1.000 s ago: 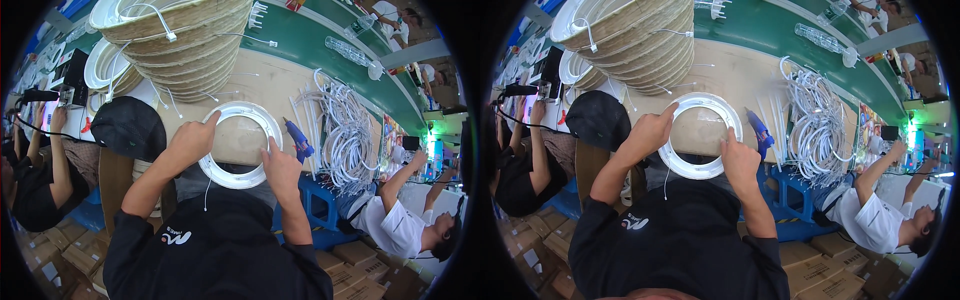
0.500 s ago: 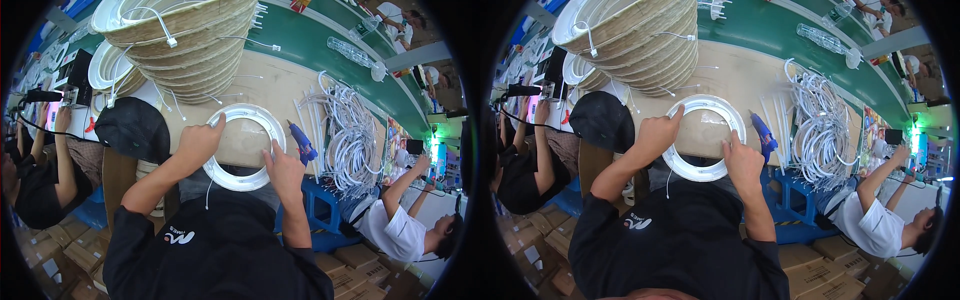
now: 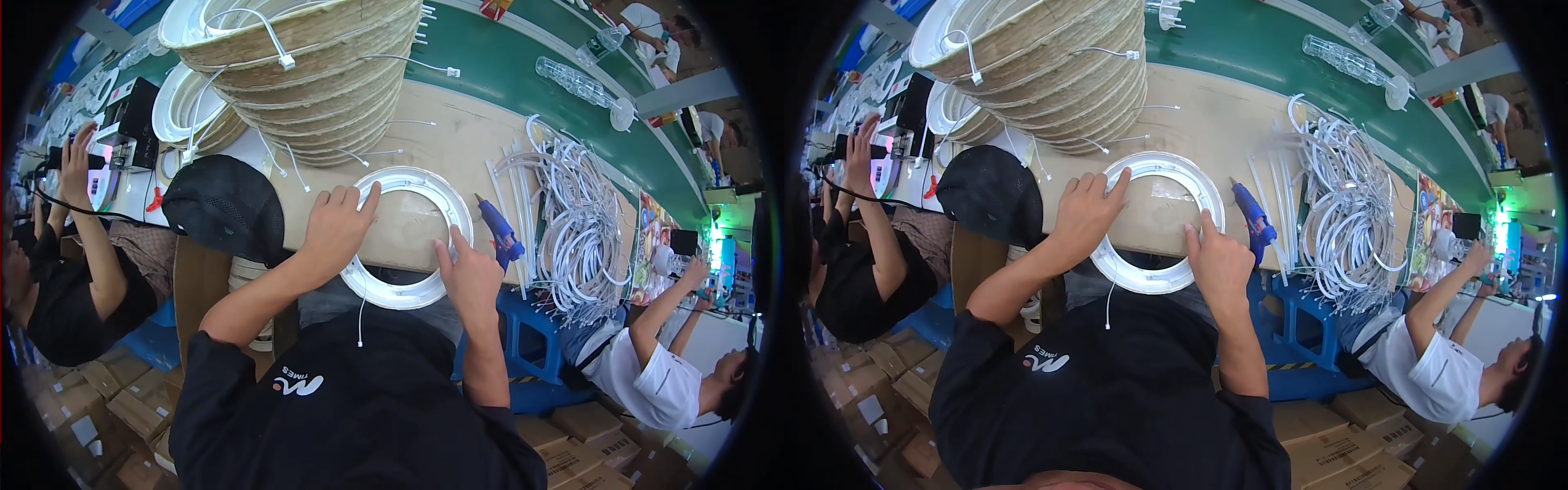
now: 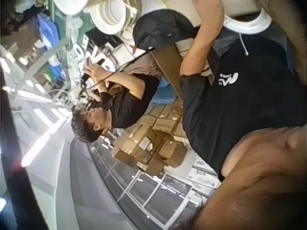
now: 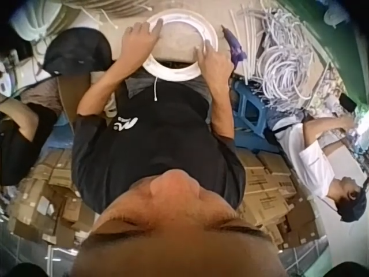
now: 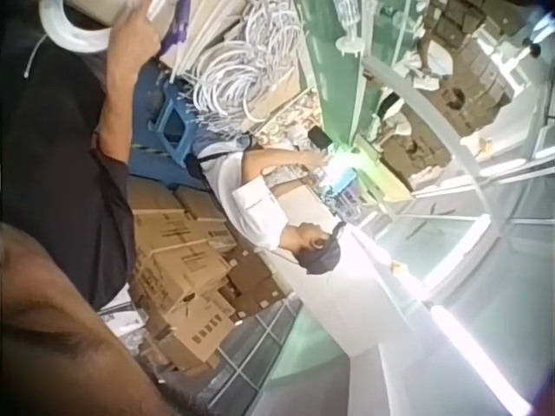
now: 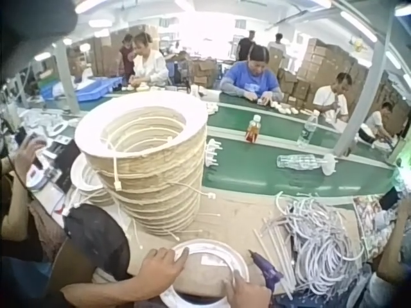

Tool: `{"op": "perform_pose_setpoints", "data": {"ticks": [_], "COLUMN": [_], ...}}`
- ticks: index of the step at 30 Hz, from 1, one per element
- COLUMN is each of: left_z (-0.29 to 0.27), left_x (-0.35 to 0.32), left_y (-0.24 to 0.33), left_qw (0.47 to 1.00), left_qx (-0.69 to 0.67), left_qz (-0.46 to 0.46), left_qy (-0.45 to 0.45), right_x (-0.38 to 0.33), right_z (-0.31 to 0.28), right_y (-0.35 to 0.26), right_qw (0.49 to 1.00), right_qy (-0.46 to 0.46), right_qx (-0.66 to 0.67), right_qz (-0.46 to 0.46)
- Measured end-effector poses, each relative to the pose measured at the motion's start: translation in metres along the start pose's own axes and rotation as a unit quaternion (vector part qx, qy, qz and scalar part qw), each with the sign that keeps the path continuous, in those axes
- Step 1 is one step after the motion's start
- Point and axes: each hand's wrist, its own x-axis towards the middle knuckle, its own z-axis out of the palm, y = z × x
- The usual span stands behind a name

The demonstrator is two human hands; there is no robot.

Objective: Assembling lamp components by applying hot glue to circular frames and attaching electrical wires.

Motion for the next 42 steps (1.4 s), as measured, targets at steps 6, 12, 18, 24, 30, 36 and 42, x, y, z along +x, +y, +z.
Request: {"op": "perform_pose_setpoints", "data": {"ticks": [6, 12, 18, 24, 30, 36, 42], "left_z": [-0.002, 0.002, -0.008, -0.029, -0.032, -0.031, -0.029], "left_x": [0.005, 0.006, 0.012, 0.024, 0.043, 0.053, 0.055], "left_y": [-0.005, -0.012, -0.021, -0.041, -0.035, -0.031, -0.035], "left_qw": [0.997, 0.994, 0.987, 0.962, 0.937, 0.92, 0.915], "left_qx": [-0.052, -0.096, -0.142, -0.187, -0.138, -0.134, -0.149], "left_qz": [-0.016, -0.02, -0.024, 0.031, 0.057, 0.054, 0.072], "left_qy": [-0.051, -0.044, -0.076, -0.199, -0.316, -0.365, -0.368], "right_x": [-0.002, -0.002, -0.002, -0.003, -0.002, -0.001, -0.002], "right_z": [0.003, 0.006, 0.004, 0.005, 0.005, 0.003, 0.005], "right_y": [0.001, 0.002, 0.003, 0.002, 0.002, 0.001, 0.002], "right_qw": [0.999, 0.999, 0.998, 0.999, 0.999, 0.999, 0.999], "right_qy": [0.027, 0.039, 0.045, 0.035, 0.025, 0.022, 0.03], "right_qx": [0.03, 0.032, 0.037, 0.029, 0.031, 0.028, 0.036], "right_qz": [0.006, 0.005, 0.004, 0.005, 0.006, 0.006, 0.006]}}
